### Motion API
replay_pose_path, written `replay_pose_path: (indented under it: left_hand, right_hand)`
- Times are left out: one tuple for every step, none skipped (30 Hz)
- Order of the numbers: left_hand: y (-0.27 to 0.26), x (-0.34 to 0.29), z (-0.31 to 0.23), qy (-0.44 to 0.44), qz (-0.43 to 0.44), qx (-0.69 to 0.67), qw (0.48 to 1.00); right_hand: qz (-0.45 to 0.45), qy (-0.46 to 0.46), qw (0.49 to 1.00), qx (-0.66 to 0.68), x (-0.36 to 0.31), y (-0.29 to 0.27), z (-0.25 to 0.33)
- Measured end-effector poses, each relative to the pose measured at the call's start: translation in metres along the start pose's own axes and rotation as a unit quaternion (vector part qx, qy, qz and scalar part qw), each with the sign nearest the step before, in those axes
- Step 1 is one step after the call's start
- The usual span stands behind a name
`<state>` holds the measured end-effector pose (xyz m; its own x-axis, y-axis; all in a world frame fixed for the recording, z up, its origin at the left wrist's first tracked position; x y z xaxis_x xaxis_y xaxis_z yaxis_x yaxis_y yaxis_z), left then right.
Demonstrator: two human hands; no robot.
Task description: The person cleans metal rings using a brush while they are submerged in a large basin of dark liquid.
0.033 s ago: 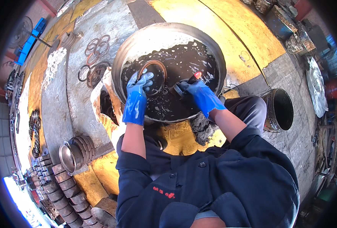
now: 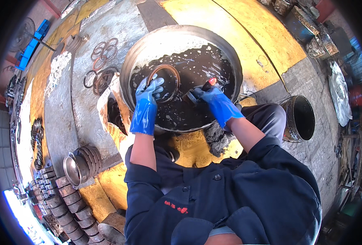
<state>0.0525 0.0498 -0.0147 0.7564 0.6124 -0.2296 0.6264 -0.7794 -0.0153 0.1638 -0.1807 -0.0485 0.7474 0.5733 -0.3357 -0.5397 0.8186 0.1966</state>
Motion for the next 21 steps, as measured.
replay_pose_path:
  left_hand:
    - [0.002, 0.004, 0.003, 0.002, 0.023, -0.053, 0.998]
    - [0.007, 0.005, 0.001, 0.001, 0.047, -0.105, 0.993]
    - [0.015, 0.003, 0.002, -0.014, 0.088, -0.153, 0.984]
    - [0.023, 0.003, 0.001, -0.026, 0.113, -0.188, 0.975]
    - [0.024, 0.002, 0.002, -0.022, 0.135, -0.197, 0.971]
    - [0.027, 0.001, 0.002, -0.019, 0.158, -0.206, 0.966]
    - [0.027, -0.002, 0.005, -0.024, 0.161, -0.218, 0.962]
    - [0.036, -0.009, -0.002, -0.027, 0.161, -0.219, 0.962]
    - [0.038, -0.015, -0.008, -0.059, 0.115, -0.124, 0.984]
    - [0.034, -0.018, -0.008, -0.091, 0.068, -0.028, 0.993]
    - [0.027, -0.002, 0.002, -0.013, 0.069, 0.060, 0.996]
    - [-0.022, 0.030, 0.031, 0.124, -0.003, 0.047, 0.991]
    - [0.001, 0.018, 0.014, 0.226, -0.060, 0.260, 0.937]
    - [0.027, -0.006, -0.023, 0.322, -0.118, 0.458, 0.820]
    - [0.031, -0.016, -0.037, 0.340, -0.093, 0.473, 0.807]
    - [0.044, -0.025, -0.048, 0.360, -0.061, 0.483, 0.796]
    - [0.059, -0.030, -0.051, 0.321, 0.008, 0.516, 0.794]
    - [0.071, -0.035, -0.049, 0.323, 0.063, 0.548, 0.769]
    - [0.076, -0.034, -0.039, 0.328, 0.097, 0.558, 0.756]
    - [0.077, -0.033, -0.023, 0.333, 0.131, 0.568, 0.741]
    - [0.076, -0.035, -0.019, 0.364, 0.140, 0.521, 0.759]
  right_hand:
    - [-0.002, -0.004, 1.000, -0.002, 0.005, -0.003, -0.005]
    - [-0.018, -0.021, 0.999, -0.032, 0.011, -0.006, -0.006]
    - [-0.035, -0.039, 0.997, -0.062, 0.015, -0.011, -0.006]
    - [-0.038, -0.042, 0.996, -0.063, 0.018, -0.016, -0.007]
    - [0.014, -0.028, 0.999, -0.013, 0.019, -0.005, -0.007]
    - [0.065, -0.015, 0.997, 0.036, 0.018, 0.005, -0.005]
    - [0.096, -0.017, 0.995, 0.022, 0.018, 0.009, 0.001]
    - [0.095, -0.015, 0.995, 0.021, 0.015, 0.007, 0.007]
    - [0.096, 0.017, 0.995, -0.029, 0.010, 0.007, 0.013]
    - [0.097, 0.048, 0.991, -0.079, 0.007, 0.007, 0.014]
    - [0.080, 0.008, 0.988, -0.128, 0.015, 0.001, 0.018]
    - [0.111, 0.000, 0.986, -0.125, 0.015, 0.031, 0.027]
    - [0.063, -0.017, 0.972, -0.227, 0.017, 0.003, 0.023]
    - [0.024, -0.036, 0.945, -0.324, 0.015, -0.015, 0.026]
    - [0.083, -0.068, 0.906, -0.411, 0.010, 0.001, 0.036]
    - [0.084, -0.066, 0.906, -0.410, 0.006, 0.007, 0.043]
    - [0.085, -0.080, 0.845, -0.521, 0.003, 0.018, 0.045]
    - [0.087, -0.097, 0.770, -0.625, 0.003, 0.030, 0.046]
    - [0.112, -0.054, 0.741, -0.660, 0.007, 0.039, 0.039]
    - [0.117, -0.056, 0.740, -0.660, 0.009, 0.043, 0.034]
    - [0.112, -0.090, 0.753, -0.642, 0.011, 0.046, 0.031]
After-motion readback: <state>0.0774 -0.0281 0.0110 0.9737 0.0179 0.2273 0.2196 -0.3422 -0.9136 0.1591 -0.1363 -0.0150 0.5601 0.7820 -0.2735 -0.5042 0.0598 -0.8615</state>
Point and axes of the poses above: each hand's wrist, its own x-axis towards the middle knuckle, its own y-axis out of the palm, z = x × y, the point moved 7 cm from there along x, towards the middle knuckle, and after that the axes turned 13 degrees about x, right-handed, at the moved point
